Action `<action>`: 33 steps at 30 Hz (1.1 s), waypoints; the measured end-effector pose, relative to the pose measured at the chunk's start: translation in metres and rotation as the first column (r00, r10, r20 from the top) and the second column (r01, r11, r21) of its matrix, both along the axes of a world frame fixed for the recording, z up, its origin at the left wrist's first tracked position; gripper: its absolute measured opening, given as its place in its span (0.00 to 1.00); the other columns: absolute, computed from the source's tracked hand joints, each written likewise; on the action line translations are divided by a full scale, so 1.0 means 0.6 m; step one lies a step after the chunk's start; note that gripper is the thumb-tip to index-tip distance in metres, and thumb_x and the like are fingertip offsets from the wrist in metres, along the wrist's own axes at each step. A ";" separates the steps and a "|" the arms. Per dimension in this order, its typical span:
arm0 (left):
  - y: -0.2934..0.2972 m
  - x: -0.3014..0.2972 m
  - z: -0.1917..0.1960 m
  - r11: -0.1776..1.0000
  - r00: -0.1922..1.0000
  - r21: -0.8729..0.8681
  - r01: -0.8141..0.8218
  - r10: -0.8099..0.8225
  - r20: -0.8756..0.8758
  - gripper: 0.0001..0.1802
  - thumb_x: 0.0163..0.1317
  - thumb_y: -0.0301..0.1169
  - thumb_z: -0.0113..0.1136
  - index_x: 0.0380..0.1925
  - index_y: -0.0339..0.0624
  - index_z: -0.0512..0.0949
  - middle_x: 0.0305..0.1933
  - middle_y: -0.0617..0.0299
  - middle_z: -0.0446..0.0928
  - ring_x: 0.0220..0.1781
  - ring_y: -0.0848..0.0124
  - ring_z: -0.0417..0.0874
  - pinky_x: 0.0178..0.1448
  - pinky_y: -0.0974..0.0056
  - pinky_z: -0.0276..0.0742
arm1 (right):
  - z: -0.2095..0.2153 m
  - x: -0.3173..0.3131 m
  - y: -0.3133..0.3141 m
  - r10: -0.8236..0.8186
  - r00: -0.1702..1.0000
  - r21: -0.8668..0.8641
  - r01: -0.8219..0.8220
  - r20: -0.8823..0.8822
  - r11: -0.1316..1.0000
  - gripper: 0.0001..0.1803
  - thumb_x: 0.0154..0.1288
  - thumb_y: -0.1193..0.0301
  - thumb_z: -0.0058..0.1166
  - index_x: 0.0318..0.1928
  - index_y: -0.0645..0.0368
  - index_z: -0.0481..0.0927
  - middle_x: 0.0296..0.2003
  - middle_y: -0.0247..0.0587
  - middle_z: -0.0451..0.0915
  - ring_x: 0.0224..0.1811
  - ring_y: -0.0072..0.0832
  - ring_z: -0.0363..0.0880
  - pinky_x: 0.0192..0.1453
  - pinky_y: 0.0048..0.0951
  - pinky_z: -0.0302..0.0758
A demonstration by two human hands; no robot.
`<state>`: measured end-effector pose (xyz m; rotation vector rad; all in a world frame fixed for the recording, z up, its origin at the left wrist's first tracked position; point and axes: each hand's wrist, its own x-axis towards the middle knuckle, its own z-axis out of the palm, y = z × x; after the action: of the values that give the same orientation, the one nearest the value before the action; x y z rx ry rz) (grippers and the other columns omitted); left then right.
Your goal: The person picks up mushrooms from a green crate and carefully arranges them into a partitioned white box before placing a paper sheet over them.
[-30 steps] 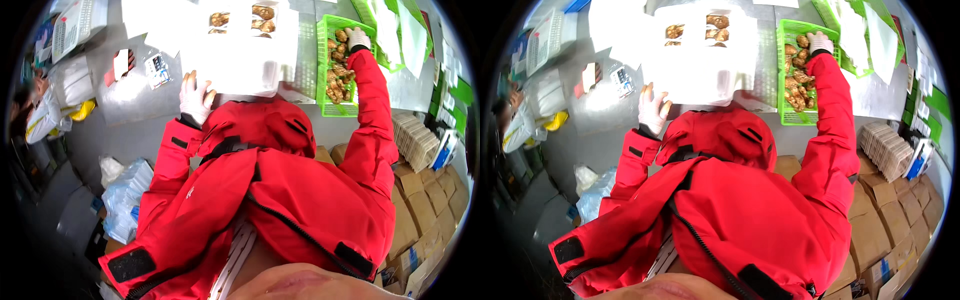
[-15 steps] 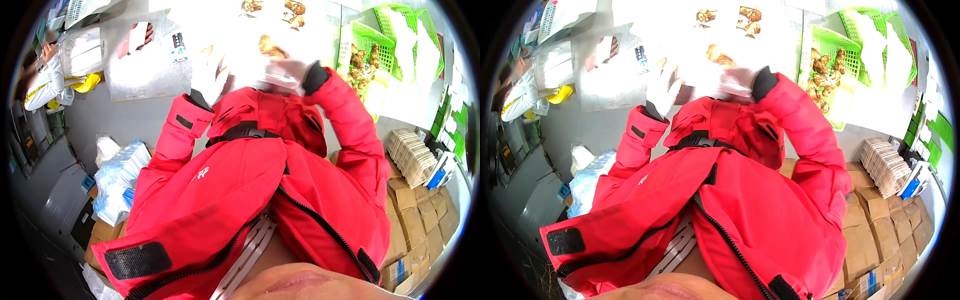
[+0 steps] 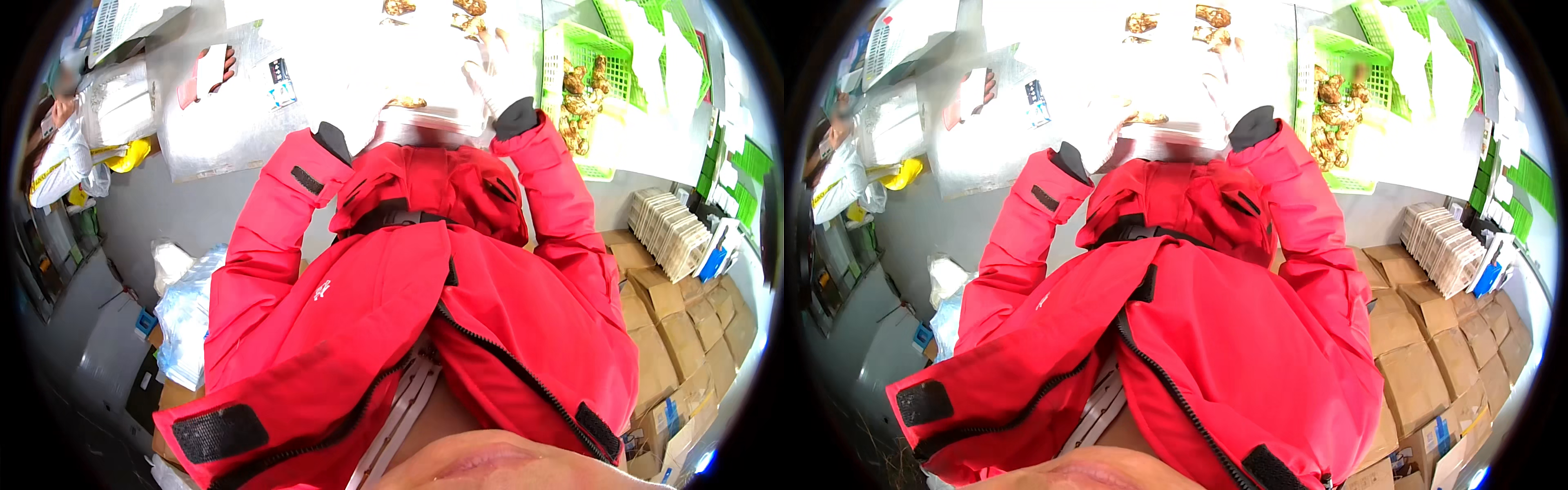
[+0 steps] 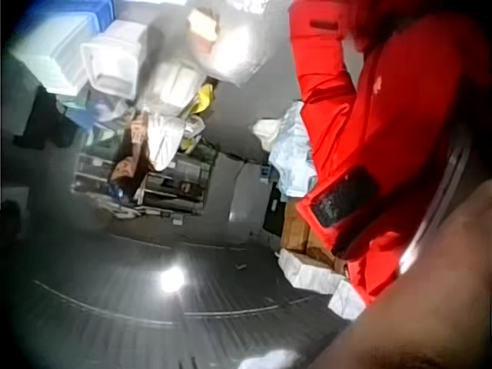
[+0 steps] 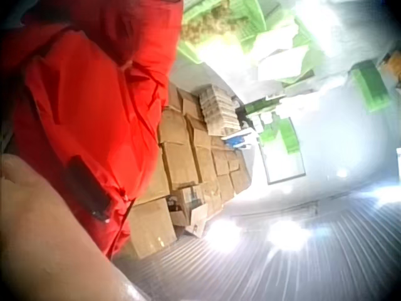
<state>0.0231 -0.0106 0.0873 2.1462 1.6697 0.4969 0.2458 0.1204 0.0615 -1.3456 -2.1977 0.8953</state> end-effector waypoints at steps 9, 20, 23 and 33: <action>0.000 -0.002 -0.006 0.975 0.986 0.167 -0.148 0.132 0.102 0.16 0.52 0.26 0.55 0.43 0.42 0.76 0.48 0.52 0.76 0.55 0.55 0.73 0.64 0.52 0.59 | -0.024 0.057 -0.008 0.089 0.992 0.116 -0.078 -0.094 0.990 0.12 0.46 0.62 0.61 0.32 0.50 0.84 0.60 0.50 0.63 0.67 0.48 0.51 0.67 0.43 0.53; 0.023 -0.091 -0.077 0.895 0.694 -0.443 0.058 0.283 0.662 0.28 0.53 0.33 0.59 0.55 0.37 0.68 0.52 0.42 0.72 0.57 0.55 0.70 0.57 0.56 0.67 | 0.034 0.075 -0.093 0.012 0.998 0.007 -0.012 -0.060 1.000 0.28 0.37 0.67 0.67 0.46 0.48 0.79 0.62 0.58 0.59 0.62 0.53 0.60 0.62 0.43 0.60; 0.033 -0.111 -0.069 0.963 0.971 0.181 0.198 -0.218 0.096 0.23 0.54 0.34 0.59 0.49 0.34 0.72 0.51 0.43 0.72 0.57 0.56 0.70 0.57 0.57 0.68 | 0.012 0.073 -0.098 -0.039 0.999 -0.150 0.036 -0.014 0.988 0.28 0.44 0.64 0.66 0.50 0.52 0.77 0.62 0.61 0.55 0.61 0.46 0.62 0.61 0.37 0.62; 0.043 -0.088 -0.074 0.919 0.831 -0.369 -0.139 0.311 0.461 0.10 0.56 0.28 0.59 0.38 0.39 0.80 0.42 0.56 0.78 0.43 0.66 0.78 0.49 0.65 0.73 | -0.005 0.103 -0.073 -0.095 0.973 -0.370 0.011 -0.210 0.929 0.39 0.41 0.65 0.66 0.58 0.55 0.68 0.61 0.54 0.61 0.62 0.45 0.61 0.59 0.43 0.66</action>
<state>-0.0295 0.0154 0.0431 1.4204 1.5658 0.7337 0.3077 0.0766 0.0583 -1.3761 -1.8728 1.4182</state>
